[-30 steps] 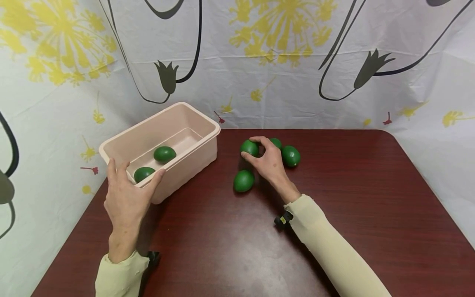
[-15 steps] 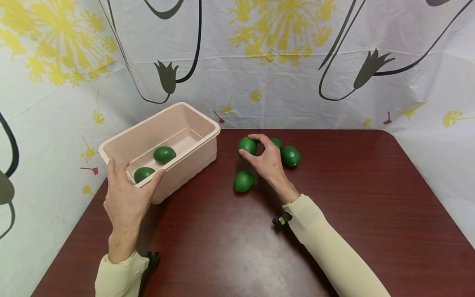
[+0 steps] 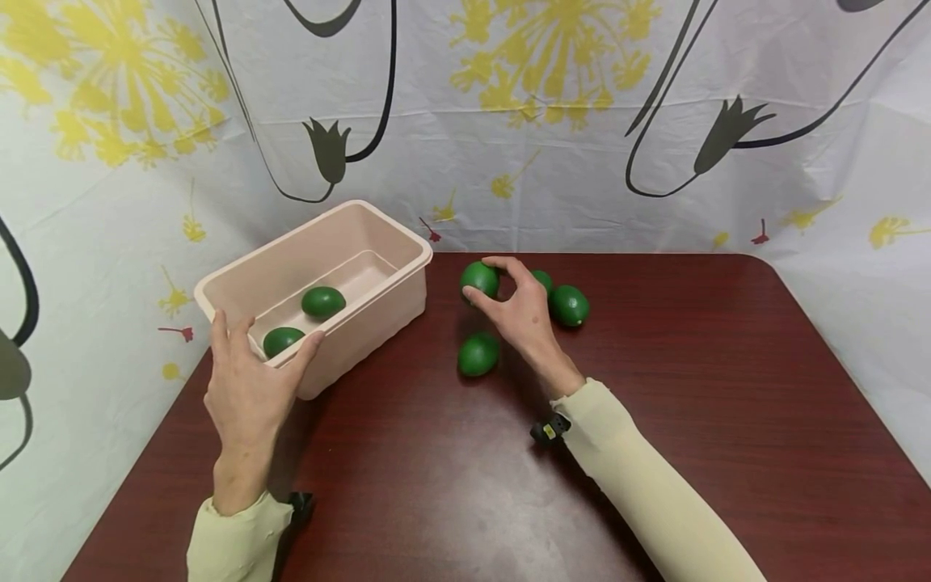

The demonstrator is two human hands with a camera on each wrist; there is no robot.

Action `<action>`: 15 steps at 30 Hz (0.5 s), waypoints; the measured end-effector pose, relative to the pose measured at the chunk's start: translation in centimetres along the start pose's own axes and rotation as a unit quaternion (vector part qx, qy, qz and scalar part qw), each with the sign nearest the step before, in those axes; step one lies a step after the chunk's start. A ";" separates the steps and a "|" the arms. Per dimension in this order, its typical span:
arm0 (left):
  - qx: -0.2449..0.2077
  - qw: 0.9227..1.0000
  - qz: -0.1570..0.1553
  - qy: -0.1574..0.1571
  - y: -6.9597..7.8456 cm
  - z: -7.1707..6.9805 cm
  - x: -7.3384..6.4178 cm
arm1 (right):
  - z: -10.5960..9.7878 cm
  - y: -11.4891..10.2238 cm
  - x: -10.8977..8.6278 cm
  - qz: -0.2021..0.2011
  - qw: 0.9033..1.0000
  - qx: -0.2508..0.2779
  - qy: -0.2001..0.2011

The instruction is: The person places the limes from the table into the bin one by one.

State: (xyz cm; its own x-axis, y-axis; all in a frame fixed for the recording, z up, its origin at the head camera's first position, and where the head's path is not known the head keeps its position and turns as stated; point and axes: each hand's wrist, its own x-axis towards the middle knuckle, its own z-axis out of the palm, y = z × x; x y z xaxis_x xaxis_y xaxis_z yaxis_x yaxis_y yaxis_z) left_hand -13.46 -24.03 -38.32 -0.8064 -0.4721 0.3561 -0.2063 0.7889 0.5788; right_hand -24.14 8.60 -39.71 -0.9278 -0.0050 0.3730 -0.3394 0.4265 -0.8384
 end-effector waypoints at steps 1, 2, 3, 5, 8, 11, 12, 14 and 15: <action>-0.001 1.000 0.001 0.001 0.0 0.0 0.0 | 0.0 -0.1 0.0 -0.001 1.000 0.003 0.001; -0.001 1.000 0.001 0.001 0.0 0.0 0.0 | 0.0 -0.2 0.0 -0.003 1.000 0.006 0.002; 0.000 1.000 0.001 0.002 0.0 0.0 0.0 | 0.1 -0.2 0.0 -0.005 1.000 0.008 0.004; 0.000 1.000 0.001 0.001 0.0 0.0 0.0 | 0.1 -0.3 0.0 -0.010 1.000 0.010 0.008; 0.001 1.000 0.001 0.001 0.0 0.0 0.0 | 0.2 -0.5 0.0 -0.016 1.000 0.012 0.011; 0.001 1.000 0.001 0.000 0.0 0.0 0.0 | 0.2 -0.8 -0.1 -0.019 1.000 0.017 0.011; 0.001 1.000 0.001 0.000 0.0 0.0 0.0 | 0.3 -0.9 -0.1 -0.020 1.000 0.022 0.011; 0.000 1.000 0.001 0.001 0.0 0.1 0.0 | 0.3 -1.2 -0.1 -0.024 0.999 0.034 0.008; 0.001 1.000 0.001 0.001 0.0 0.1 0.0 | 0.4 -1.3 0.0 -0.026 0.999 0.041 0.005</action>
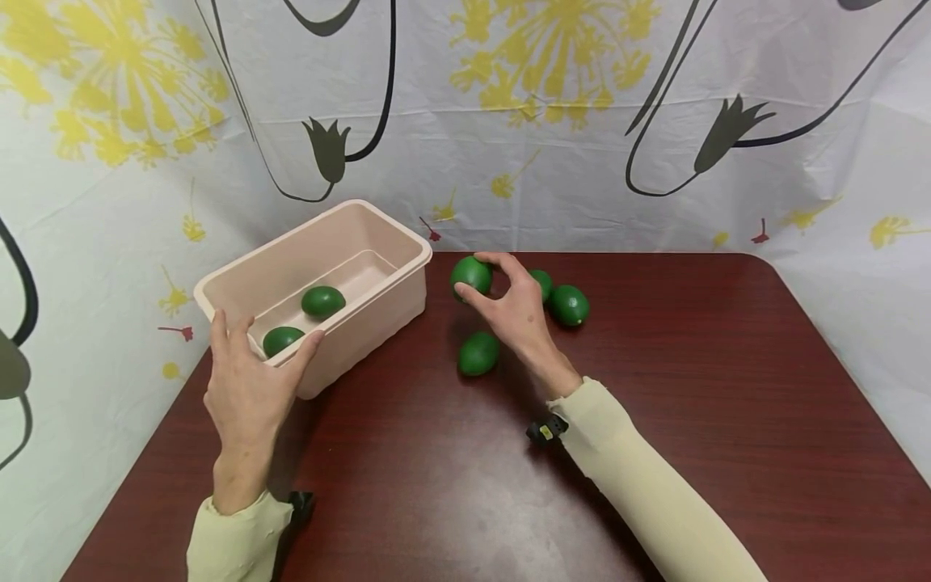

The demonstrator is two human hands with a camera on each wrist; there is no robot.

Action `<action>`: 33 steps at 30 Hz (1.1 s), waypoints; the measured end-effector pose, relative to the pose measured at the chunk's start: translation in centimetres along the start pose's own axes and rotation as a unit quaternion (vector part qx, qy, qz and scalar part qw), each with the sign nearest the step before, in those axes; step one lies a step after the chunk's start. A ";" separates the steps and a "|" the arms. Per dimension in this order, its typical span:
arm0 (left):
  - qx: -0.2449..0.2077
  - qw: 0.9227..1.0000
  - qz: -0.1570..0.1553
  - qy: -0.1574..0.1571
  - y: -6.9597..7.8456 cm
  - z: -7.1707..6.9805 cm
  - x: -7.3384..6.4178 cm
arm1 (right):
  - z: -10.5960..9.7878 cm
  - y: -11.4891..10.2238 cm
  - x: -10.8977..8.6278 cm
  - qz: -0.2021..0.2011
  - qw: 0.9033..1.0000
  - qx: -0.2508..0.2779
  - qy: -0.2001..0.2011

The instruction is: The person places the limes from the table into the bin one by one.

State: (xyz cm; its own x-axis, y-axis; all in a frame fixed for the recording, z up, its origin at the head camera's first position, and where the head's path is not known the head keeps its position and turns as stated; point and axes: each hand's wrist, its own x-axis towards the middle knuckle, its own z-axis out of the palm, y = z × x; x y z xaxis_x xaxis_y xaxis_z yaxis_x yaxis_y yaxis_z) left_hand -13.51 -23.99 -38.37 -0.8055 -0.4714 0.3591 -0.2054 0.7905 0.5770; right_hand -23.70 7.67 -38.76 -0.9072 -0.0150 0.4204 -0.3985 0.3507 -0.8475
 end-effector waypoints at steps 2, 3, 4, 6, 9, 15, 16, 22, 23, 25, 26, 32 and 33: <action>0.000 1.000 0.000 0.001 0.0 0.0 0.0 | 0.1 -0.4 0.0 -0.004 1.000 0.010 -0.003; 0.000 1.000 0.000 0.001 0.0 0.0 0.0 | 0.2 -0.6 0.1 -0.006 1.000 0.014 -0.005; 0.000 1.000 0.000 0.002 0.0 0.0 0.0 | 0.3 -0.7 0.1 -0.009 1.000 0.017 -0.007; 0.000 1.000 0.001 0.002 0.0 0.0 0.0 | 0.5 -1.0 0.1 -0.013 1.000 0.018 -0.010; -0.001 1.000 0.001 0.002 0.0 0.0 0.0 | 0.8 -1.4 0.1 -0.018 0.999 0.025 -0.012; -0.003 1.000 -0.001 -0.002 0.0 -0.1 -0.1 | 1.2 -2.0 0.0 -0.021 0.999 0.028 -0.017; -0.003 1.000 -0.001 -0.002 0.0 -0.1 -0.1 | 1.2 -2.0 0.0 -0.022 0.999 0.024 -0.017; -0.002 1.000 -0.001 -0.001 0.1 -0.1 -0.1 | 1.4 -2.6 0.0 -0.029 0.999 0.015 -0.023; -0.002 1.000 -0.002 -0.002 0.1 -0.1 -0.1 | 1.5 -2.6 0.0 -0.029 0.999 0.015 -0.025; -0.001 1.000 -0.002 -0.004 0.1 -0.2 -0.1 | 1.6 -2.8 0.0 -0.027 0.999 0.017 -0.027; -0.001 1.000 -0.003 -0.005 0.1 -0.2 -0.1 | 1.6 -2.9 0.0 -0.027 0.999 0.018 -0.027; -0.001 1.000 -0.002 -0.004 0.1 -0.2 0.0 | 1.9 -3.3 -0.1 -0.033 0.999 0.027 -0.033; -0.001 1.000 -0.002 -0.004 0.1 -0.2 0.0 | 1.9 -3.3 -0.1 -0.035 0.998 0.029 -0.033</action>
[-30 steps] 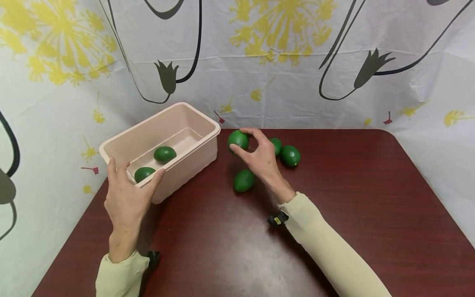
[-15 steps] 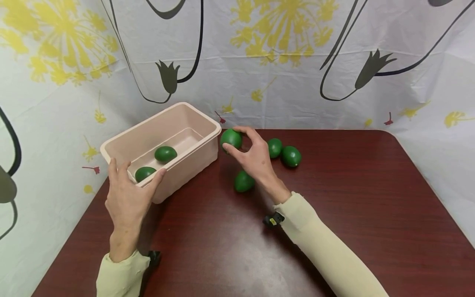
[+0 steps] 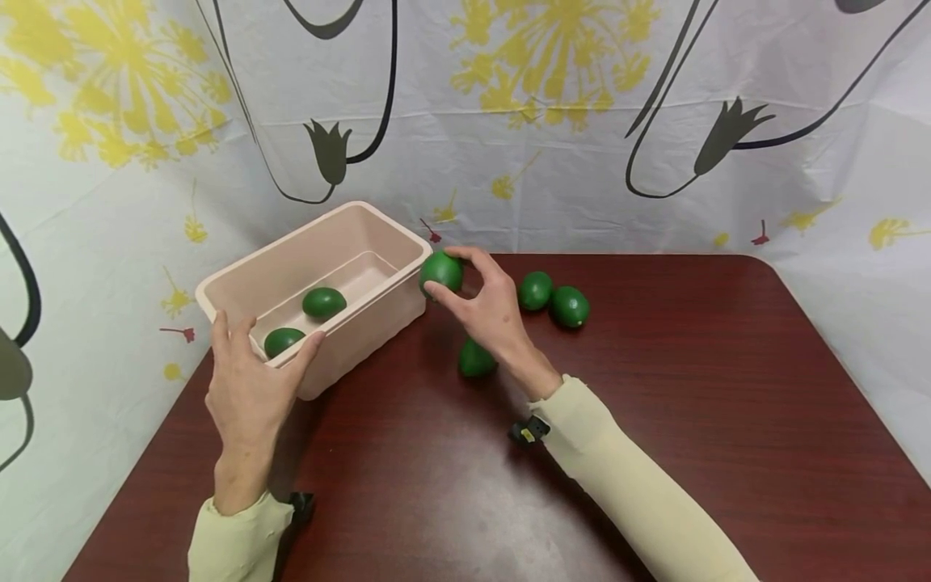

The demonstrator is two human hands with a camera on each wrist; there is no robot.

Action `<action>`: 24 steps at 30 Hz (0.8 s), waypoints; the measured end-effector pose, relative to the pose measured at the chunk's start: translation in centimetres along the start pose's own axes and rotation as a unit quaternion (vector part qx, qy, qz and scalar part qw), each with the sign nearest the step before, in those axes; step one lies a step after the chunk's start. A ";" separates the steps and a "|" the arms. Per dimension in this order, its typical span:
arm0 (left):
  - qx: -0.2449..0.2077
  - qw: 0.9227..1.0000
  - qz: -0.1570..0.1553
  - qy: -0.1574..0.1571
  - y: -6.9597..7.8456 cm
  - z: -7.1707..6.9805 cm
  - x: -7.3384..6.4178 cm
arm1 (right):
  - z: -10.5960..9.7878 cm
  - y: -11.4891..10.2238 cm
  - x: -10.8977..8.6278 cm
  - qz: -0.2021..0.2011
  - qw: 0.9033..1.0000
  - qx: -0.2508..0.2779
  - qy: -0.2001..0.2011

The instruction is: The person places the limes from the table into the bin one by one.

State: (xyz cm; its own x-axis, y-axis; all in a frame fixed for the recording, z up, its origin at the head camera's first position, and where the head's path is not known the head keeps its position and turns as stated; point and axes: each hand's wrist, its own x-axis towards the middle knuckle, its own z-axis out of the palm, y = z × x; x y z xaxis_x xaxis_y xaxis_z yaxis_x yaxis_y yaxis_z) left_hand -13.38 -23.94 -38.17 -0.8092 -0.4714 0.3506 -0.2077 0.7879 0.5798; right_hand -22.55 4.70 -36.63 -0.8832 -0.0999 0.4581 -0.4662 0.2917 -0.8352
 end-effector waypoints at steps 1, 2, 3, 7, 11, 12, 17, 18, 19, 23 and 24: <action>0.000 1.000 0.000 0.000 0.0 0.0 0.0 | 0.1 0.0 0.0 -0.003 1.000 0.000 0.000; 0.000 1.000 0.000 0.001 0.0 0.0 0.0 | 0.2 -0.1 0.0 -0.005 1.000 0.002 0.000; -0.001 1.000 -0.001 0.001 0.0 0.0 0.0 | 0.2 -0.1 0.1 -0.006 1.000 0.004 0.000; -0.001 1.000 -0.001 0.001 -0.1 0.0 0.0 | 0.5 -0.3 0.1 -0.006 1.000 0.012 -0.004; 0.000 1.000 0.000 0.002 -0.1 0.1 0.0 | 0.9 -0.5 0.2 -0.011 1.000 0.009 -0.006; 0.000 1.000 0.000 0.002 -0.1 0.1 0.0 | 1.0 -0.5 0.2 -0.014 1.000 0.007 -0.006; 0.001 1.000 0.001 0.001 0.0 0.0 0.0 | 1.4 -0.6 0.4 -0.026 1.000 0.002 -0.002; 0.002 1.000 0.001 0.001 0.0 0.0 0.0 | 1.5 -0.6 0.5 -0.026 1.000 0.002 -0.003; 0.002 1.000 0.001 0.001 -0.1 0.0 0.0 | 1.6 -0.7 0.5 -0.026 1.000 0.003 -0.003; 0.003 1.000 0.001 0.001 -0.1 0.0 0.0 | 2.0 -0.8 0.6 -0.021 1.000 0.020 -0.008; 0.003 1.000 0.000 0.001 -0.1 0.0 0.0 | 2.0 -0.8 0.6 -0.021 0.999 0.025 -0.009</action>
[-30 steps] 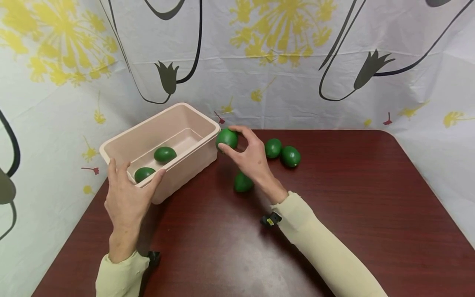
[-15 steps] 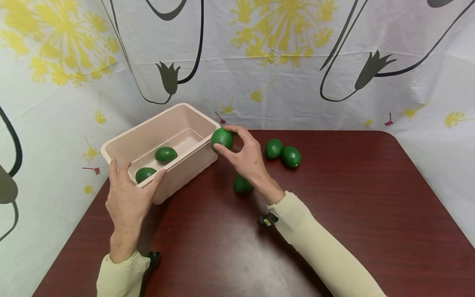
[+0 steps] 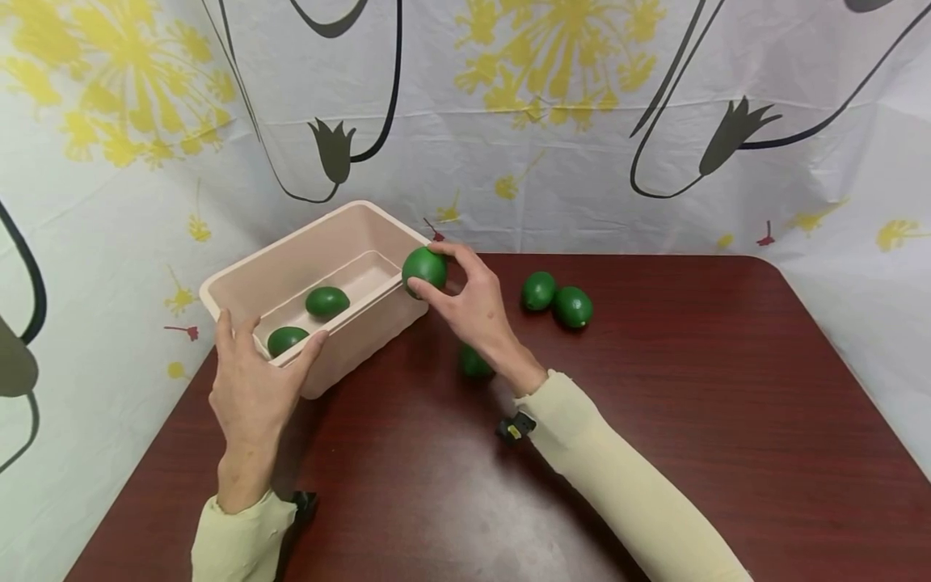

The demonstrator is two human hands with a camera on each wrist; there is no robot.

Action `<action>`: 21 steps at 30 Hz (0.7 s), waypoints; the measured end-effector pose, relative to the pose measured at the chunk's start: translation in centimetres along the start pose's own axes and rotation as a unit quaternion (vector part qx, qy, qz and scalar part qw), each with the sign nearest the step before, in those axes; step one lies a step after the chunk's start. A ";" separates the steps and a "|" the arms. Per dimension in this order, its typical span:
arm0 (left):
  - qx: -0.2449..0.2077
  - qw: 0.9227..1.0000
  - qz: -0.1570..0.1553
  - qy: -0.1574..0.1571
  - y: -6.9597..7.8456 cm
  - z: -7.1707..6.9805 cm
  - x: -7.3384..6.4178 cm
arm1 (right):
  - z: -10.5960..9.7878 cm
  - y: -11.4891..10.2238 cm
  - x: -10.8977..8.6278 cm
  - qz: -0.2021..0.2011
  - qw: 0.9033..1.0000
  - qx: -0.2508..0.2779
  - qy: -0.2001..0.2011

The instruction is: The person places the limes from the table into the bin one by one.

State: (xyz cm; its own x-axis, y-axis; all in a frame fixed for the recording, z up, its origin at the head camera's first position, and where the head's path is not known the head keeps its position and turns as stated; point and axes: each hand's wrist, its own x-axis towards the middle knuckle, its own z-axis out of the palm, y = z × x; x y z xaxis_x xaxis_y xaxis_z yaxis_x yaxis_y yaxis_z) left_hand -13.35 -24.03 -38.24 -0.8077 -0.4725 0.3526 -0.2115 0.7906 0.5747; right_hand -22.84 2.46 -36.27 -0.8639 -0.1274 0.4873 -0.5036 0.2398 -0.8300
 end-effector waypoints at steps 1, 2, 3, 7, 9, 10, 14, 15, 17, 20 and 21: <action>0.000 1.000 0.000 0.000 0.0 0.0 0.0 | 0.1 0.0 0.0 0.001 1.000 0.004 -0.001; 0.000 1.000 0.000 -0.001 0.0 0.0 0.0 | 0.1 -0.1 0.1 0.000 1.000 0.005 0.000; 0.000 1.000 -0.001 -0.001 -0.1 0.1 0.0 | 0.2 -0.1 0.1 0.001 1.000 0.006 0.000; 0.001 1.000 -0.001 -0.002 -0.1 0.1 0.1 | 0.5 -0.2 0.3 0.005 1.000 0.015 0.000; 0.001 1.000 -0.001 -0.003 -0.1 0.2 0.1 | 0.6 -0.3 0.3 0.007 1.000 0.021 0.001; 0.001 1.000 -0.001 -0.002 -0.1 0.2 0.1 | 0.7 -0.3 0.4 0.008 1.000 0.025 0.000; 0.000 1.000 0.000 -0.001 -0.1 0.1 0.1 | 1.0 -0.3 0.4 0.010 0.999 0.030 0.000; 0.000 1.000 0.000 0.000 -0.1 0.1 0.1 | 1.0 -0.3 0.5 0.010 0.999 0.033 -0.001; 0.001 1.000 0.000 0.001 -0.1 0.1 0.1 | 1.1 -0.4 0.5 0.009 0.999 0.033 0.000; 0.001 1.000 -0.001 0.001 0.0 0.1 0.1 | 1.2 -0.5 0.6 0.007 0.999 0.039 0.000; 0.001 1.000 -0.001 0.000 0.0 0.1 0.1 | 1.3 -0.5 0.7 0.007 0.999 0.042 -0.001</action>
State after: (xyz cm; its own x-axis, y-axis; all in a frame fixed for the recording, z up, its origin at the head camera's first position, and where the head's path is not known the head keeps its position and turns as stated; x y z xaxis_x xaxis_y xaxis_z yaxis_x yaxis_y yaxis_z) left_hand -13.53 -24.06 -38.27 -0.8067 -0.4747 0.3519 -0.2142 0.7900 0.5745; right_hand -23.14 1.03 -35.85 -0.8704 -0.1263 0.4759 -0.4913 0.1602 -0.8561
